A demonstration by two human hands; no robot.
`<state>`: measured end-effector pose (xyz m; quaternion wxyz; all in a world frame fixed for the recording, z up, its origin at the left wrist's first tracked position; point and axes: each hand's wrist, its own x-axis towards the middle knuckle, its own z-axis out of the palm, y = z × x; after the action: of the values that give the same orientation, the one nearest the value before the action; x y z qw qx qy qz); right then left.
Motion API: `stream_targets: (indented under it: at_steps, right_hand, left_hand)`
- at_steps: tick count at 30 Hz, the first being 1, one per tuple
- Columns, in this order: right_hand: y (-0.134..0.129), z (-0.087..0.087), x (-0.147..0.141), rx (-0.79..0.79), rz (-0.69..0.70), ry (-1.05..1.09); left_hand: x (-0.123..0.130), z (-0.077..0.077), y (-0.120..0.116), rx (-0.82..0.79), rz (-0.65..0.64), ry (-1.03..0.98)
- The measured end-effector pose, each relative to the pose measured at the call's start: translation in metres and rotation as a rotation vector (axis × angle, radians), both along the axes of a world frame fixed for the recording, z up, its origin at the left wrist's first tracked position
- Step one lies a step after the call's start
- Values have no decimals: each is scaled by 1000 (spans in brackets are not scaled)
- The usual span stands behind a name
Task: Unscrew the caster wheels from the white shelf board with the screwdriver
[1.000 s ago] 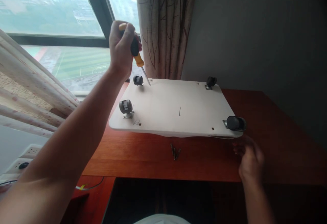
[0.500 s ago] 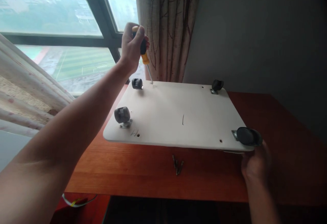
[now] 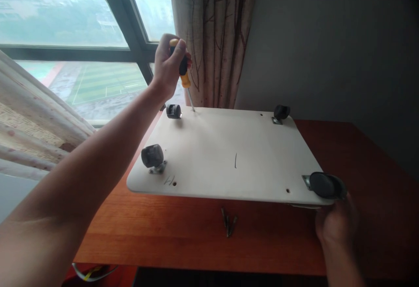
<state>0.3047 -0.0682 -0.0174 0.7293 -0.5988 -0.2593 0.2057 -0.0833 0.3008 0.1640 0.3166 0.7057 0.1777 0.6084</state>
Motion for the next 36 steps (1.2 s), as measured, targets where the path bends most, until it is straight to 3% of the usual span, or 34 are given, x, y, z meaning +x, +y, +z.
stream_targets:
  at_steps: [4,7,13,19,28,36]
  right_hand:
    - [0,0,0,18,-1,53]
    - [-1,-1,1,28,-7,99]
    - [-2,-1,0,31,-16,96]
    - [-3,1,-2,-5,-16,101]
    - [0,0,-3,32,-36,110]
    - [1,-6,1,-20,-58,140]
  left_hand:
    - [17,5,-43,17,124,-57]
    - [27,7,-60,-2,176,-27]
    - [28,8,-56,-10,125,-31]
    - [20,13,-64,-39,200,25]
    - [20,21,-71,-119,2,88]
    - [15,37,-86,-239,-29,249]
